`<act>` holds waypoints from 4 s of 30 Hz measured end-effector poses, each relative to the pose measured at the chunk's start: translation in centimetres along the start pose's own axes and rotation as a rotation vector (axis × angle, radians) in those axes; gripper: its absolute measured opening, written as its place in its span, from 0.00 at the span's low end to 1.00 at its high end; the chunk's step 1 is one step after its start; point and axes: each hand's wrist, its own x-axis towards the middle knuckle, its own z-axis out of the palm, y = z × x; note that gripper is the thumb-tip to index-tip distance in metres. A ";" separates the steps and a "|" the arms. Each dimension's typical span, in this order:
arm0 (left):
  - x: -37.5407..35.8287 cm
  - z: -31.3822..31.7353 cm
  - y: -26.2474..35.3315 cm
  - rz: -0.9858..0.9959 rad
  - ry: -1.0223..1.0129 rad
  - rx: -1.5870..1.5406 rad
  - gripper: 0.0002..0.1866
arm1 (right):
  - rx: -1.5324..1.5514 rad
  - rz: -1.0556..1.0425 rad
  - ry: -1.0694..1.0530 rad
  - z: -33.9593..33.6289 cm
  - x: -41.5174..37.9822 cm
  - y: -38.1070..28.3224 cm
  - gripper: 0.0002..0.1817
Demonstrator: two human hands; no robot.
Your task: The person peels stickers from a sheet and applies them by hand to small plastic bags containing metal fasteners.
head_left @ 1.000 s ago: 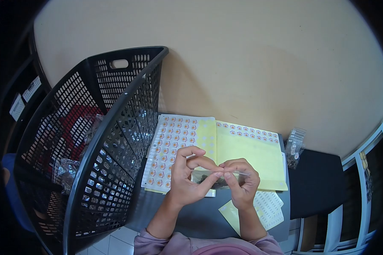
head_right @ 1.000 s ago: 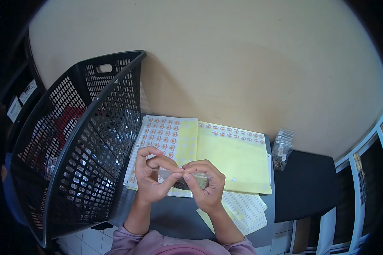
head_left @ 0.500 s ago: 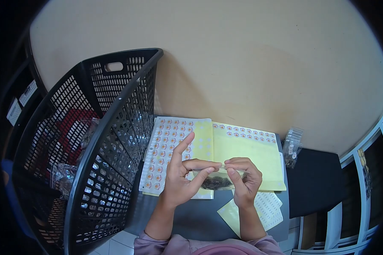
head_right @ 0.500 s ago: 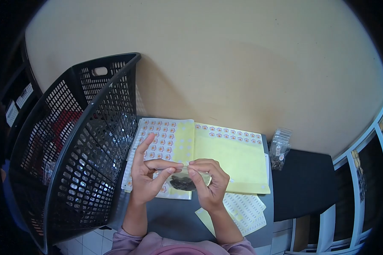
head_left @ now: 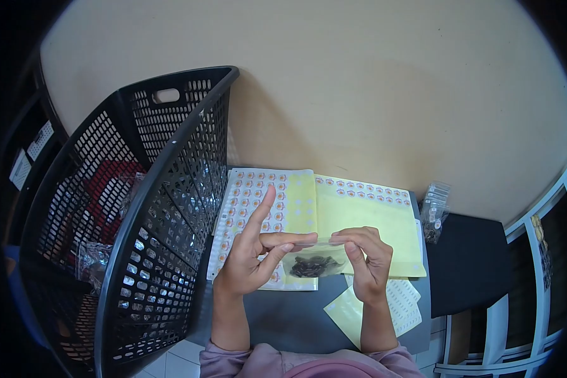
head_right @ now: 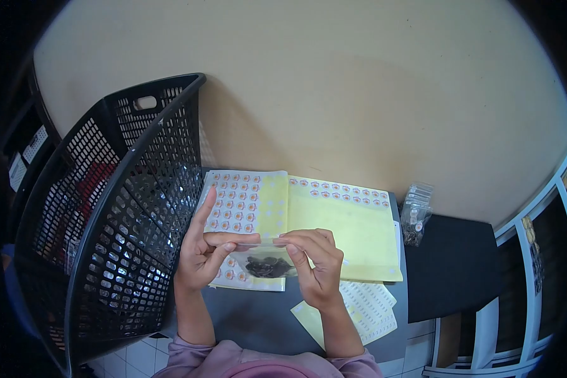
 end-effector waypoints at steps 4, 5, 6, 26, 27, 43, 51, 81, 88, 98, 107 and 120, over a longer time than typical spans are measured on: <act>-0.1 -0.6 -0.5 0.071 0.065 0.094 0.38 | 0.011 -0.109 0.085 0.3 -0.1 0.3 0.04; -0.1 -0.9 -0.8 0.114 0.124 0.186 0.39 | 0.012 -0.110 0.085 0.4 -0.2 0.5 0.04; 0.0 -1.2 -0.9 0.157 0.180 0.278 0.40 | 0.067 -0.107 0.135 0.4 -0.2 0.8 0.04; -0.5 1.6 -0.1 -0.027 -0.009 -0.030 0.39 | 0.409 0.037 0.221 -0.1 -0.9 -1.2 0.07; -0.7 1.7 -0.5 -0.151 -0.071 -0.041 0.37 | 0.432 0.095 0.195 -0.1 -1.0 -1.4 0.07; -6.1 6.1 -12.7 -1.044 -0.264 -1.567 0.25 | -0.509 0.369 0.113 -6.4 -14.6 5.1 0.11; -7.8 8.7 -12.0 -1.201 -0.287 -1.338 0.23 | -0.657 0.458 0.090 -8.3 -19.7 3.5 0.20; -7.6 8.4 -11.3 -1.038 -0.175 -1.182 0.23 | -0.675 0.595 0.144 -7.2 -19.9 3.6 0.05; -5.9 6.7 -8.2 -0.436 0.002 -0.419 0.17 | -0.182 0.593 0.512 -7.0 -16.5 2.6 0.02; -6.2 7.0 -7.2 -0.294 0.055 -0.319 0.19 | 0.151 0.362 0.328 3.2 -7.0 1.0 0.05; -6.9 6.6 -7.6 -0.297 0.116 -0.276 0.20 | 0.066 0.338 0.364 6.1 -6.5 2.0 0.05; -7.0 6.2 -7.3 -0.249 0.102 -0.232 0.21 | -0.028 0.292 0.388 7.0 -6.6 2.9 0.08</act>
